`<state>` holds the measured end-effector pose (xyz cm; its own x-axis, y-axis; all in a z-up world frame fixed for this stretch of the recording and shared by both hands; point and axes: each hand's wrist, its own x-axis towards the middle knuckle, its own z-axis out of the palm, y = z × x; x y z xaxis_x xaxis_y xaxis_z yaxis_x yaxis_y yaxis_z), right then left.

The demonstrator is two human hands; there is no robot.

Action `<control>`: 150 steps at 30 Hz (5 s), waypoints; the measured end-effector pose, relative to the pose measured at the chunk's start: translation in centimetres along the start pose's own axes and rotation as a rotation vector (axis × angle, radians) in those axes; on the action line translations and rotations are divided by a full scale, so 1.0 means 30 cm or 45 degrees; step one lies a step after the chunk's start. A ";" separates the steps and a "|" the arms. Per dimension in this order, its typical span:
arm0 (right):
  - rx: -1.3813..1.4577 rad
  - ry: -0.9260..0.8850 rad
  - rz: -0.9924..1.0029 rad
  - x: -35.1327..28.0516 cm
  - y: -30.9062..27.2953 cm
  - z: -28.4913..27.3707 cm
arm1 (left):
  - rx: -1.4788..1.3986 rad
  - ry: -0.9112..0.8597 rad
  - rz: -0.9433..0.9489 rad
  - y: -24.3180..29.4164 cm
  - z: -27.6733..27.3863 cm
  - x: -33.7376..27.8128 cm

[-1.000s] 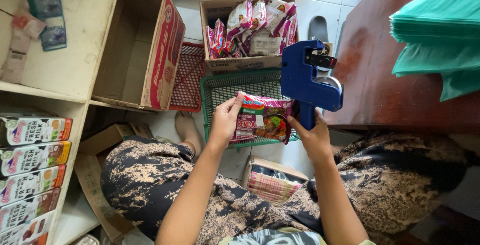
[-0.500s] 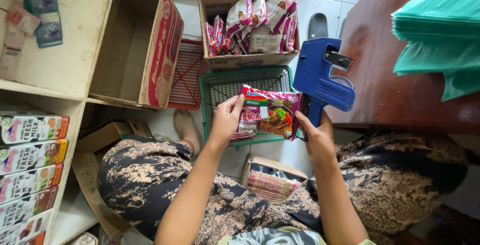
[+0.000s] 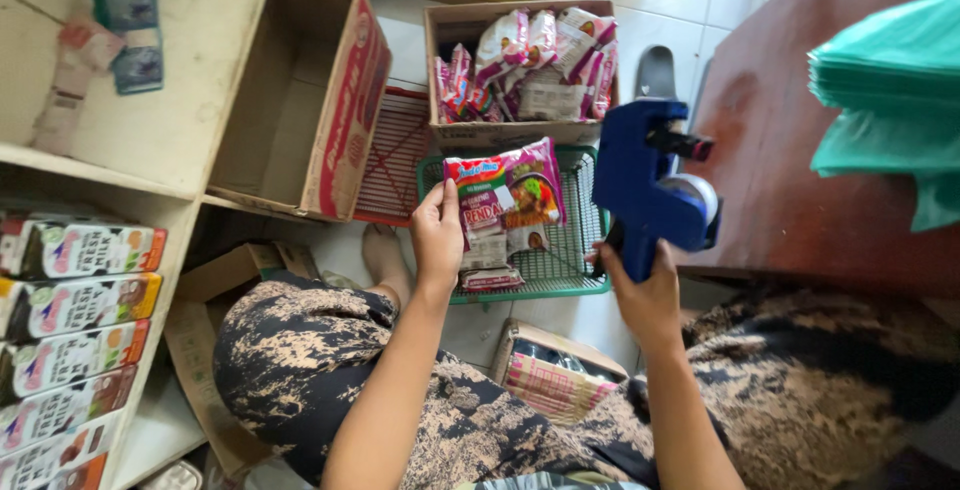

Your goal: The person picks up a green basket, sets it down, and then uses a blue labeling tool to apply stickers to individual packets of instant noodles before placing them into a cardboard box while sitting on the floor.

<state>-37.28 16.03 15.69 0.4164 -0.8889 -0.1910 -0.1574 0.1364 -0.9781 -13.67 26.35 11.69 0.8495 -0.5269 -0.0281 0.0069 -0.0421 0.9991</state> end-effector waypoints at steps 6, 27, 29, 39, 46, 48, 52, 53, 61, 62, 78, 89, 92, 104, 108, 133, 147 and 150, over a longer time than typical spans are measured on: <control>-0.330 -0.244 -0.094 -0.090 -0.027 0.095 | -0.016 0.112 -0.091 -0.015 -0.008 0.039; -0.634 -0.563 0.108 -0.039 0.082 0.128 | 0.112 0.183 0.014 -0.120 -0.126 0.064; -0.712 -0.467 0.097 -0.006 0.100 0.123 | 0.291 0.185 0.003 -0.170 -0.128 0.053; -0.551 -0.313 0.055 0.071 0.140 0.103 | 0.653 -0.311 0.141 -0.537 -0.039 0.009; -0.274 -0.267 0.198 0.106 0.185 0.110 | 0.533 -0.364 0.112 -0.322 0.007 0.034; -0.274 -0.238 0.247 0.128 0.207 0.109 | 0.504 -0.359 0.114 -0.279 0.017 0.051; 0.028 -0.175 0.300 0.187 0.277 0.106 | 0.587 -0.327 0.249 -0.289 0.049 0.148; 0.104 -0.158 0.289 0.202 0.293 0.103 | 0.631 -0.263 0.318 -0.308 0.069 0.201; 0.103 -0.066 0.353 0.285 0.237 0.066 | 0.862 -0.191 0.614 -0.371 0.341 0.667; 0.084 -0.046 0.369 0.300 0.225 0.064 | 0.917 -0.235 0.547 -0.363 0.380 0.704; 0.135 -0.024 0.372 0.326 0.203 0.035 | 0.517 -0.226 0.269 -0.137 0.289 0.743; 0.099 -0.028 0.223 0.165 0.026 0.023 | -0.385 -0.765 -0.445 0.099 -0.099 0.139; 0.050 -0.092 0.148 0.107 0.027 0.015 | -0.563 -0.653 -0.585 0.103 -0.091 0.014; 0.067 -0.057 0.111 -0.002 0.077 0.023 | -0.580 -0.595 -0.554 0.051 -0.031 -0.090; -0.005 -0.052 0.069 -0.009 0.064 0.012 | -0.481 -0.561 -0.553 0.079 -0.026 -0.089; 0.355 -0.002 0.047 0.028 0.084 -0.021 | -0.349 -0.594 -0.468 0.124 0.006 -0.070; -0.045 0.022 0.050 0.019 0.069 -0.009 | 0.101 -0.494 -0.233 0.162 0.031 -0.095; -0.182 0.056 -0.003 0.023 0.059 -0.002 | 0.151 -0.523 -0.232 0.172 0.031 -0.100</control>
